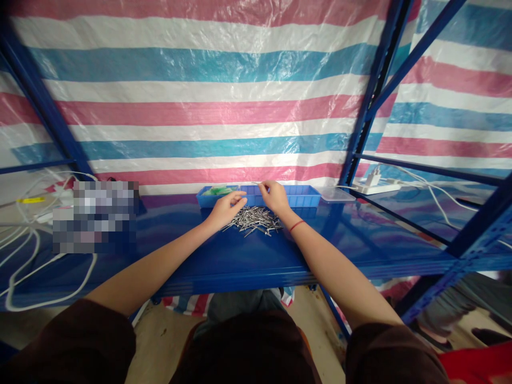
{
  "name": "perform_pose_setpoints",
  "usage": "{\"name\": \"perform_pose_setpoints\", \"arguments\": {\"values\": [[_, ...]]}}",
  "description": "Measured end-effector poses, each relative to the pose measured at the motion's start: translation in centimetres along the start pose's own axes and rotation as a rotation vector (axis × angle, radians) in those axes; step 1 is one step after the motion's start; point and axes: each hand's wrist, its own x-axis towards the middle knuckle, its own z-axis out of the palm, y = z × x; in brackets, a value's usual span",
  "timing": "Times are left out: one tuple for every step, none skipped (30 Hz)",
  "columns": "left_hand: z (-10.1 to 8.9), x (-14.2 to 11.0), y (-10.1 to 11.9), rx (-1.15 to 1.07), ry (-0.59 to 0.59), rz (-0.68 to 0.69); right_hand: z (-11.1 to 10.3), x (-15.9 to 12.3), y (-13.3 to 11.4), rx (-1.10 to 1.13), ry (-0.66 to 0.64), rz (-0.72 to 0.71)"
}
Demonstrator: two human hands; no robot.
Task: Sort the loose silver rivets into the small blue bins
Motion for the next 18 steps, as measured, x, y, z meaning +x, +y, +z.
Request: {"name": "perform_pose_setpoints", "arguments": {"values": [[-0.1,-0.2,0.3,0.054,-0.059,0.068,0.0,0.1,0.4,-0.063,0.012,0.045],[-0.1,-0.4,0.6,0.107,-0.129,0.145,0.1,0.1,0.8,-0.116,0.009,0.084],[-0.2,-0.7,0.9,0.157,-0.203,0.225,0.1,0.1,1.1,-0.152,-0.005,0.114],[-0.1,-0.9,1.2,0.204,-0.274,0.299,0.1,0.1,1.3,-0.169,-0.021,0.133],[-0.1,-1.1,1.4,0.249,-0.334,0.364,0.1,0.0,1.4,-0.169,-0.035,0.137],[0.0,-1.3,1.6,0.294,-0.379,0.417,0.0,0.0,1.4,-0.159,-0.041,0.130],[0.2,-1.4,1.8,0.343,-0.410,0.458,0.0,0.0,1.4,-0.146,-0.043,0.117],[0.3,-1.6,2.0,0.397,-0.429,0.488,0.0,-0.1,1.2,-0.133,-0.044,0.100],[0.5,-1.7,2.1,0.452,-0.438,0.506,0.0,-0.1,1.1,-0.122,-0.044,0.083],[0.7,-1.9,2.3,0.506,-0.440,0.514,0.0,-0.2,0.9,-0.114,-0.047,0.067],[0.8,-2.0,2.4,0.555,-0.442,0.516,0.1,-0.2,0.7,-0.107,-0.052,0.053],[0.9,-2.0,2.6,0.596,-0.447,0.515,0.1,-0.3,0.5,-0.102,-0.060,0.041],[1.0,-2.1,2.7,0.627,-0.454,0.514,0.1,-0.3,0.3,-0.099,-0.071,0.029],[1.1,-2.1,2.9,0.650,-0.462,0.515,0.2,-0.4,0.1,-0.098,-0.083,0.020],[1.1,-2.1,3.0,0.666,-0.466,0.517,0.2,-0.5,0.0,-0.100,-0.096,0.010],[1.1,-2.0,3.1,0.679,-0.468,0.519,0.2,-0.5,-0.1,-0.101,-0.109,0.002],[1.1,-2.0,3.1,0.692,-0.466,0.518,0.2,-0.5,-0.2,-0.103,-0.120,-0.006],[1.1,-2.0,3.2,0.702,-0.464,0.513,0.2,-0.6,-0.2,-0.104,-0.127,-0.013]]}}
